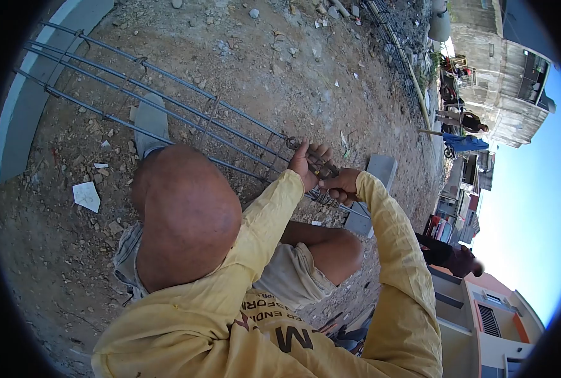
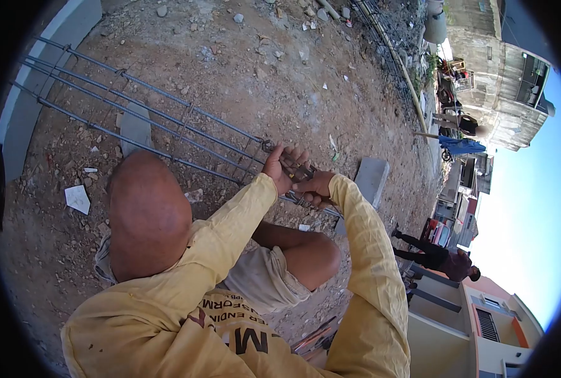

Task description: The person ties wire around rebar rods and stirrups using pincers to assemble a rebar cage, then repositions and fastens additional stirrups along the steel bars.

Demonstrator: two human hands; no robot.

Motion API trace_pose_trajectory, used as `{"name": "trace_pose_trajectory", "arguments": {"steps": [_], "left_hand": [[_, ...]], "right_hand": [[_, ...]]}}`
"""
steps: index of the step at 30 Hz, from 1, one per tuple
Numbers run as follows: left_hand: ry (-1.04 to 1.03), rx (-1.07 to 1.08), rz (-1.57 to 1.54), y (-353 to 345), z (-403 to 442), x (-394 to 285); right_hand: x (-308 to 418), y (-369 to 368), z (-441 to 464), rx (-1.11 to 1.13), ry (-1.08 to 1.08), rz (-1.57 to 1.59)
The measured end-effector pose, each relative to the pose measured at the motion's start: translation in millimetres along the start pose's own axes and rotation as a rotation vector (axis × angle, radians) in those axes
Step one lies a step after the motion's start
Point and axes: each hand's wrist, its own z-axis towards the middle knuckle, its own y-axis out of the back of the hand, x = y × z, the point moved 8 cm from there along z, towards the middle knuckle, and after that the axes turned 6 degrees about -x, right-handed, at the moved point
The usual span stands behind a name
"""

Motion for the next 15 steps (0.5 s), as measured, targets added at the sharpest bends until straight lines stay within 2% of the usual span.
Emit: {"name": "trace_pose_trajectory", "arguments": {"steps": [1, 4, 5, 8, 9, 12, 15], "left_hand": [[-0.011, 0.013, -0.034, 0.1, 3.4, 1.4], [-0.028, -0.019, -0.079, 7.8, 26.0, 2.4], [-0.028, -0.045, -0.088, 12.0, 33.9, 5.7], [-0.122, -0.198, -0.027, 1.0, 26.4, 4.8], [-0.107, -0.272, -0.049, -1.1, 26.0, 7.7], [-0.088, -0.374, 0.014, -0.8, 15.9, 8.0], [-0.078, -0.306, 0.048, 14.7, 35.5, 3.8]], "right_hand": [[5.2, -2.7, -7.0, -0.005, 0.078, -0.012], [20.2, -1.4, -18.4, -0.261, 0.11, -0.248], [29.0, 18.3, -16.8, -0.682, 0.39, -0.669], [27.5, 10.2, -37.0, -1.183, 0.406, -0.923], [32.7, 2.2, -48.6, -1.184, 0.32, -0.927], [20.7, 9.1, -35.2, -1.221, 0.352, -0.911], [24.3, 12.0, -21.5, -1.014, 0.239, -0.799]]}}
